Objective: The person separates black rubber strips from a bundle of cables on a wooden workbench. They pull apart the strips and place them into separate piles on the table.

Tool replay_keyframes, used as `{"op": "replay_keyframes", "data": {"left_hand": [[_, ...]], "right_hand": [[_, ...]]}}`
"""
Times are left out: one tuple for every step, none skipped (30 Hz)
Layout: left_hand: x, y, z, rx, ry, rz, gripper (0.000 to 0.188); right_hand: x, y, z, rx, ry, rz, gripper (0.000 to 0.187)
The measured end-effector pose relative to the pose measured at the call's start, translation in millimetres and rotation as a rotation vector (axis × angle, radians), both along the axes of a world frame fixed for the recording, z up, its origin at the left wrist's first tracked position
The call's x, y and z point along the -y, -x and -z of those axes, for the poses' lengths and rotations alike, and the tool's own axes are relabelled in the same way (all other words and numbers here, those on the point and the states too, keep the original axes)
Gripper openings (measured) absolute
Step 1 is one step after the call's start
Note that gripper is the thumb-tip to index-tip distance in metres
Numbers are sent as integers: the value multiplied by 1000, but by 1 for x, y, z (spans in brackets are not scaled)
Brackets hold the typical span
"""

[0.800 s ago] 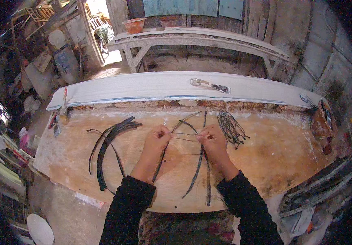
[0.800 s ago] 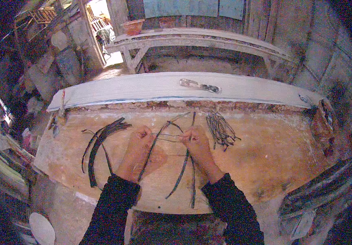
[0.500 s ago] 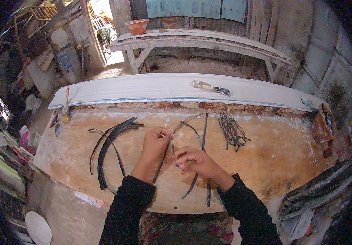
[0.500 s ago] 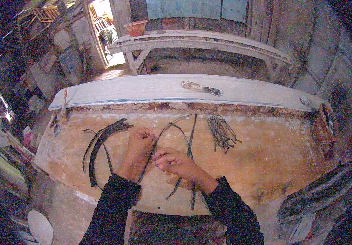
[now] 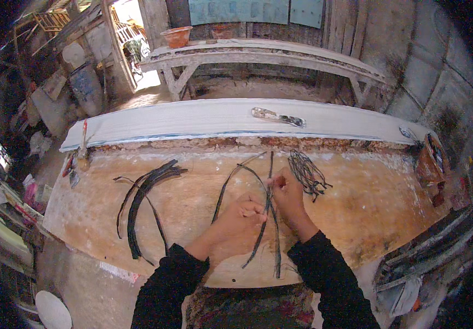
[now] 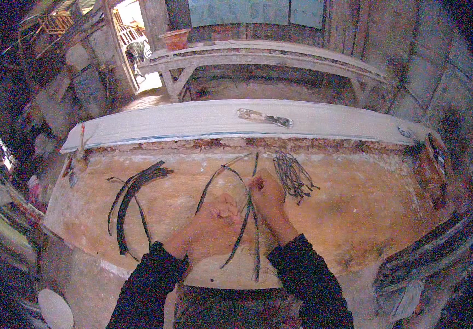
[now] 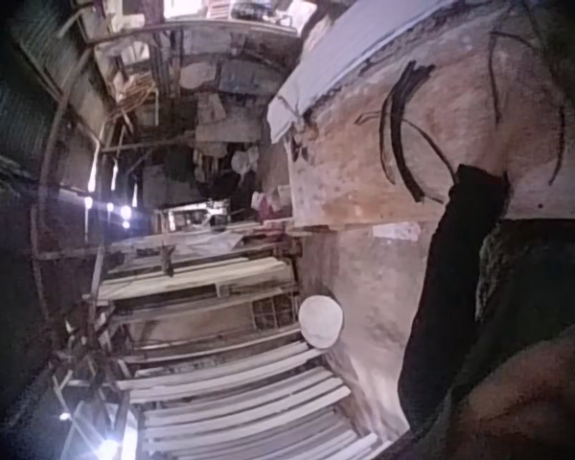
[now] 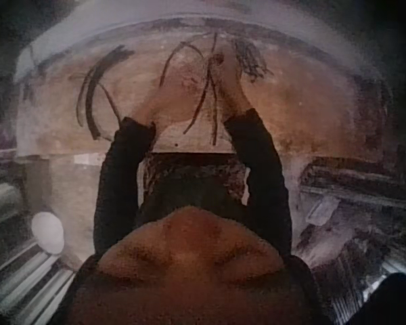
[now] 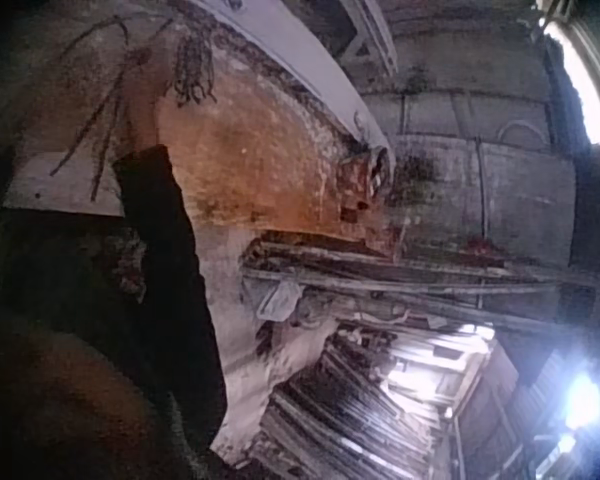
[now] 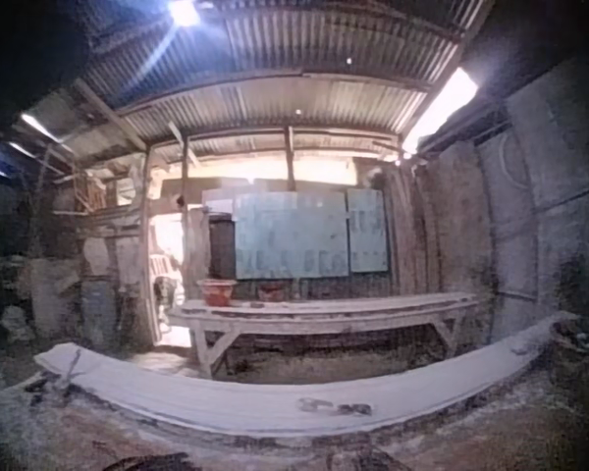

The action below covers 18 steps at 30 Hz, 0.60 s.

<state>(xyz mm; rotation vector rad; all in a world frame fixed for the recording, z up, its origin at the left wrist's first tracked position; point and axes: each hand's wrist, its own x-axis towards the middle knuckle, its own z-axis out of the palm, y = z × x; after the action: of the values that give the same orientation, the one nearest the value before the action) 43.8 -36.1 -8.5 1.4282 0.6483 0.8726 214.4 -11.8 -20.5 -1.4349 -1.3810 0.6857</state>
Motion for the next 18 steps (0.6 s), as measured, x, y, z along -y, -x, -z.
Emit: {"op": "replay_keyframes", "data": {"left_hand": [[9,-5,-8,21,68,42,4],[14,-8,-12,43,137,84,4],[12,-8,-10,45,59,65,4],[9,-7,-6,48,-19,46,4],[7,-6,-4,51,-97,25,4],[5,-3,-7,-27,-178,-87,5],[2,1,-13,-105,-259,-201,6],[-2,6,-17,-184,-339,-316,6],[-8,9,-19,-239,-357,-429,8],[-16,15,-15,-294,-373,-548,9],[-25,20,-11,-349,-388,-668,10],[-33,25,-4,-315,-293,-735,11],[-42,28,0,-273,-196,-792,11],[-47,29,6,-230,-99,-847,12],[-46,27,4,-221,-106,-847,12],[-41,28,-2,-217,-113,-864,11],[-38,26,-6,-202,-120,-865,11],[-37,25,-6,-206,-127,-817,10]], "right_hand": [[0,0,-8,42,-7,31,6],[1,-1,-13,85,-13,61,8],[0,-3,-11,62,-29,51,9],[-2,-5,-7,39,-44,40,10],[-3,-6,-4,17,-59,28,11],[-2,-6,-7,46,-124,68,11],[0,-5,-11,75,-189,107,10],[1,-4,-13,103,-253,145,10],[2,-7,-14,-22,-170,79,9],[2,-10,-14,-147,-86,7,8],[2,-11,-14,-272,-1,-65,8],[3,-7,-13,-375,21,-206,7],[8,-4,-10,-472,42,-338,7],[11,-1,-9,-568,63,-470,6],[18,4,-18,-582,152,-582,7],[30,15,-37,-597,245,-712,7],[39,20,-49,-602,335,-823,7],[40,23,-48,-551,267,-846,7]]}}
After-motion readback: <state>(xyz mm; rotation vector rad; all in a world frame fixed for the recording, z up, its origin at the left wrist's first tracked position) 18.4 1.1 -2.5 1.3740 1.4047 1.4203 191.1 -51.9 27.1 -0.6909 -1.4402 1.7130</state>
